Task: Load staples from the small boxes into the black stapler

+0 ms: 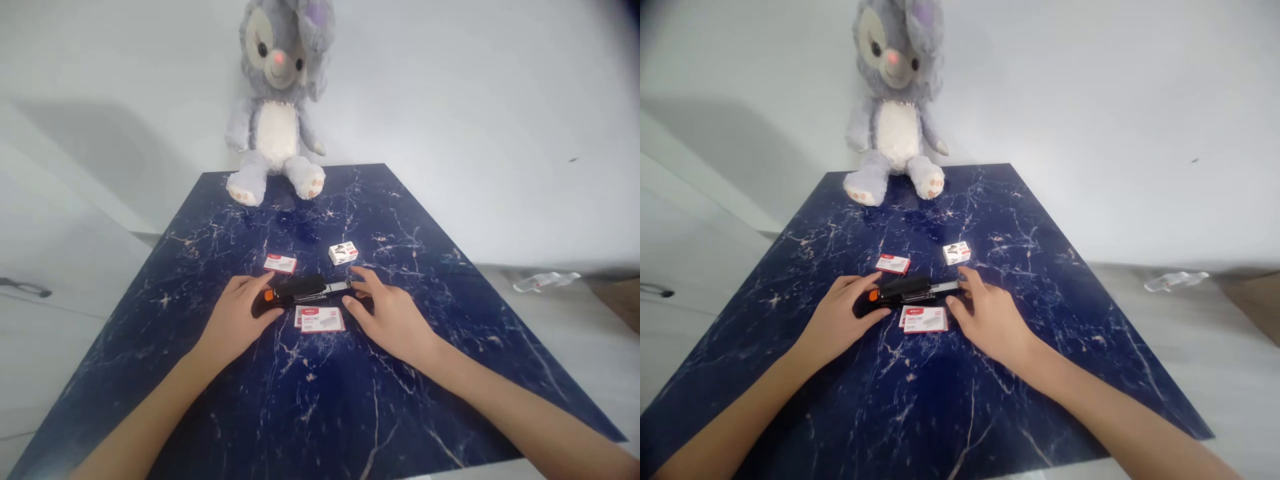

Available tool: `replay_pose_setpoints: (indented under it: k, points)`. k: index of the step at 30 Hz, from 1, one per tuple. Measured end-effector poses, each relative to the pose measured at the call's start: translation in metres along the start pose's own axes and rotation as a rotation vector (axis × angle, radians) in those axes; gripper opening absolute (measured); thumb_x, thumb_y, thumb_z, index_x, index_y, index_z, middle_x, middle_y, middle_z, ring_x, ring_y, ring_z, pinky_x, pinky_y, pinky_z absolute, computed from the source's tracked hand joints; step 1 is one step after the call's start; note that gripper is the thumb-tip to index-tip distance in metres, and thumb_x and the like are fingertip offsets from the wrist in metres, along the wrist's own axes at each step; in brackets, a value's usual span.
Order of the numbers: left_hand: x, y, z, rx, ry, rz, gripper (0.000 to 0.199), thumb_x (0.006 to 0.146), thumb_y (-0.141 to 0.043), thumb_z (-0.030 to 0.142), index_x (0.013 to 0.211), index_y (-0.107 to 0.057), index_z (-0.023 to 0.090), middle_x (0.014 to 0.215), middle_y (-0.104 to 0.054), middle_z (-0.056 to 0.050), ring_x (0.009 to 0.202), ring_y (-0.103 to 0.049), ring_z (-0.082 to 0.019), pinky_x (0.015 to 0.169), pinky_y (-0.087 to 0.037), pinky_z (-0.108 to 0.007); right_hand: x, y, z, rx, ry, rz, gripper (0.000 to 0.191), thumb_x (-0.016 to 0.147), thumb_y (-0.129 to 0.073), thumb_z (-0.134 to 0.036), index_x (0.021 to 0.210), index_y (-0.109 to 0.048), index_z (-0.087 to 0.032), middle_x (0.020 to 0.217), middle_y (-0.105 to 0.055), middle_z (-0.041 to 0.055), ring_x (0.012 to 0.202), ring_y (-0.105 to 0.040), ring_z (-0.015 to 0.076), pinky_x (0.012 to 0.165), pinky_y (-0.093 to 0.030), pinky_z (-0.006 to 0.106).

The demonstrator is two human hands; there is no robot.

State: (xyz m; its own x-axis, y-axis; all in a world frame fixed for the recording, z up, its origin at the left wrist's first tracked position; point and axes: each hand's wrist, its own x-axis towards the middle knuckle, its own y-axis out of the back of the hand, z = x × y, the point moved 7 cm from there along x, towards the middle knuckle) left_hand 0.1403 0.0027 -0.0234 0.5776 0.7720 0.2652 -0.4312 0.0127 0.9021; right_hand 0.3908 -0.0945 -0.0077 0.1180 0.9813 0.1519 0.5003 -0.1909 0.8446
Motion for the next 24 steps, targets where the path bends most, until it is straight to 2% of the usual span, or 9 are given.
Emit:
replay_pose_setpoints:
  k: [2,6,11,14,17,21,24]
  points:
    - [0.000,-0.001,-0.003,-0.043,0.026,-0.023,0.063,0.085,-0.073,0.041,0.143,-0.053,0.026,0.122,-0.066,-0.009,0.118,-0.059,-0.029,0.102,-0.050,-0.045,-0.001,-0.001,0.003,0.048,-0.012,0.026,0.053,0.096,-0.055,-0.037,0.145,-0.042,-0.021,0.123,-0.073,0.0104,0.097,-0.074,0.0282,0.084,-0.057,0.042]
    - [0.000,-0.003,-0.007,-0.090,0.056,-0.107,0.064,0.088,-0.071,0.043,0.147,-0.048,0.034,0.121,-0.065,-0.005,0.107,-0.065,-0.025,0.096,-0.053,-0.041,0.003,-0.009,0.011,0.204,-0.052,0.050,0.044,0.094,-0.057,-0.031,0.137,-0.051,-0.024,0.121,-0.073,0.0082,0.086,-0.075,0.0235,0.083,-0.059,0.042]
    - [0.001,-0.003,-0.013,-0.119,0.069,-0.124,0.069,0.085,-0.074,0.044,0.147,-0.047,0.036,0.111,-0.068,-0.002,0.099,-0.067,-0.024,0.089,-0.054,-0.038,0.000,-0.019,0.013,0.531,-0.136,-0.033,0.044,0.091,-0.062,-0.029,0.134,-0.054,-0.027,0.129,-0.069,0.0096,0.080,-0.073,0.0185,0.077,-0.062,0.036]
    - [-0.001,-0.003,-0.013,-0.129,0.057,-0.105,0.062,0.086,-0.073,0.043,0.144,-0.051,0.036,0.104,-0.068,-0.002,0.092,-0.067,-0.022,0.085,-0.054,-0.036,-0.002,-0.022,0.007,0.628,-0.114,-0.119,0.063,0.087,-0.063,-0.024,0.147,-0.043,-0.028,0.146,-0.056,0.0156,0.074,-0.070,0.0160,0.070,-0.062,0.035]
    - [-0.003,-0.004,-0.013,-0.122,0.046,-0.083,0.058,0.087,-0.071,0.045,0.142,-0.055,0.036,0.099,-0.067,-0.001,0.086,-0.065,-0.020,0.081,-0.054,-0.034,-0.003,-0.023,0.004,0.634,-0.071,-0.155,0.081,0.084,-0.059,-0.017,0.157,-0.027,-0.030,0.151,-0.050,0.0177,0.070,-0.067,0.0149,0.068,-0.060,0.035]
    - [-0.002,-0.003,-0.013,-0.112,0.046,-0.076,0.058,0.087,-0.072,0.047,0.142,-0.055,0.036,0.098,-0.067,0.000,0.085,-0.066,-0.020,0.079,-0.053,-0.033,-0.002,-0.028,0.002,0.651,-0.028,-0.205,0.086,0.082,-0.056,-0.014,0.160,-0.022,-0.031,0.149,-0.052,0.0174,0.069,-0.066,0.0157,0.065,-0.056,0.034]
    - [-0.001,-0.002,-0.013,-0.113,0.050,-0.078,0.059,0.087,-0.072,0.047,0.142,-0.055,0.035,0.097,-0.067,0.000,0.085,-0.066,-0.021,0.080,-0.054,-0.033,-0.001,-0.029,0.001,0.640,0.014,-0.244,0.089,0.082,-0.055,-0.013,0.161,-0.019,-0.029,0.137,-0.064,0.0160,0.068,-0.065,0.0165,0.065,-0.055,0.034]
